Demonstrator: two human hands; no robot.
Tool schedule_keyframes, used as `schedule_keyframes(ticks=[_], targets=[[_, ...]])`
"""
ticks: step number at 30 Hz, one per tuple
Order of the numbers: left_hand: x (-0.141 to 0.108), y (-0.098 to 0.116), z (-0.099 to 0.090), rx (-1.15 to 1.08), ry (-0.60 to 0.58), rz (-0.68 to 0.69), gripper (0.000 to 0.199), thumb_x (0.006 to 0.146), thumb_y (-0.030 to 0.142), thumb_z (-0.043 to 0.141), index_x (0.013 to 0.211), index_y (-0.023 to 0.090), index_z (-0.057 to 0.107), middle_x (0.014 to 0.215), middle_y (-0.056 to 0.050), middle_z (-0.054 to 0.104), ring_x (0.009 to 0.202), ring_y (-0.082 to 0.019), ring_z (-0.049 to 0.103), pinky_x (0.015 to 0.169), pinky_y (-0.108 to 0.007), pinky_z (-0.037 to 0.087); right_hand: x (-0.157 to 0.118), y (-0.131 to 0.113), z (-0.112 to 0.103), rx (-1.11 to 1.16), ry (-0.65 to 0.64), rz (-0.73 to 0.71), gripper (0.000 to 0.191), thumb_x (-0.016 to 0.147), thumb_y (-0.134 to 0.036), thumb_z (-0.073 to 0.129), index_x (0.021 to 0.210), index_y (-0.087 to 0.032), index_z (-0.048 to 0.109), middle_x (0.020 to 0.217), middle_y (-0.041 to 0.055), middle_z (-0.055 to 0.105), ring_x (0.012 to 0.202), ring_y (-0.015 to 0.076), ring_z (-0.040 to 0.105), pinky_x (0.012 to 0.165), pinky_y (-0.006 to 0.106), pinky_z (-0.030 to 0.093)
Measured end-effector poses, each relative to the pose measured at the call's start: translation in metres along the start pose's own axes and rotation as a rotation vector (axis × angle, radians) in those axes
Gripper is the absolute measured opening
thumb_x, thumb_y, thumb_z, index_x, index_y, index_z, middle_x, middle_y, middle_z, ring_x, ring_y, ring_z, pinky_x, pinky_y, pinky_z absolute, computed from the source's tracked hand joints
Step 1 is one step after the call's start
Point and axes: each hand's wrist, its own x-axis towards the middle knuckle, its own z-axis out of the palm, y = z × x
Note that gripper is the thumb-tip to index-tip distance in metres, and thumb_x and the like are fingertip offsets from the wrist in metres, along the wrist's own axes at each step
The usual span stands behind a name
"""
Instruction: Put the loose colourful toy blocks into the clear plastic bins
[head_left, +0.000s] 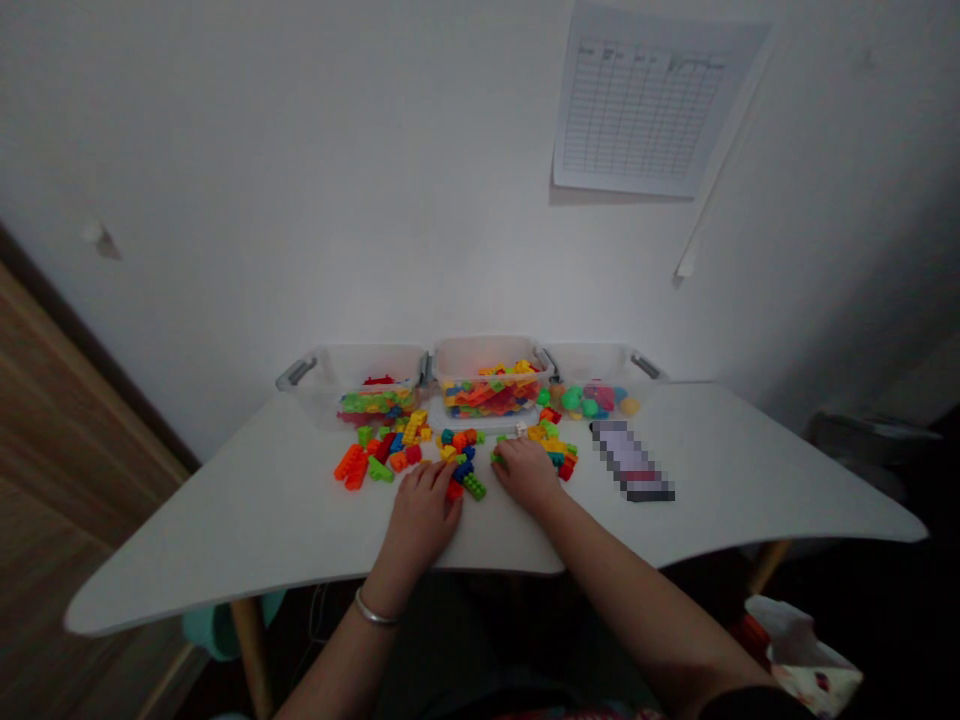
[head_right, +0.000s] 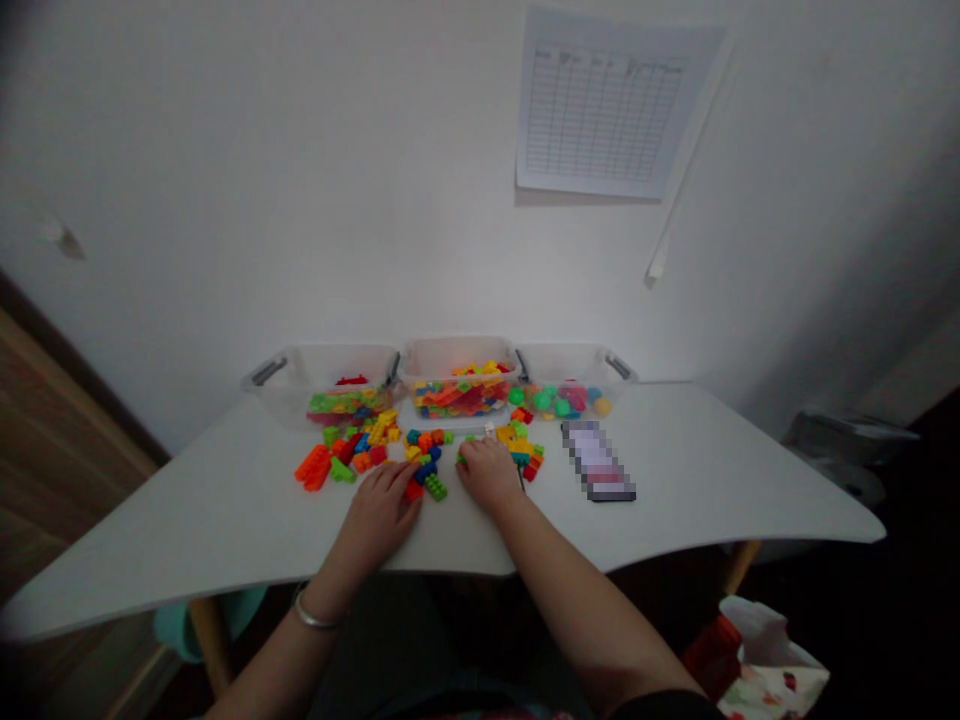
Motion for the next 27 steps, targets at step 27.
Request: schedule_keyframes(ticks=[27], targets=[[0.001,-0.003,0.002,0.007,-0.011,-0.007,0.044,0.089,0.029,0.050,0.130,0.015,0.056,0.126,-0.014,0.062,0.120,-0.029,0.053,0.104,-0.051,0.043,0.086,0.048,-0.065,0.112,0.354,0.313,0.037,0.094,-0.025,0.048,0.127,-0.029,0.064,0.121,0.0045,0.068,0.108,0.0235,0.058,0.096,0.037,0.041]])
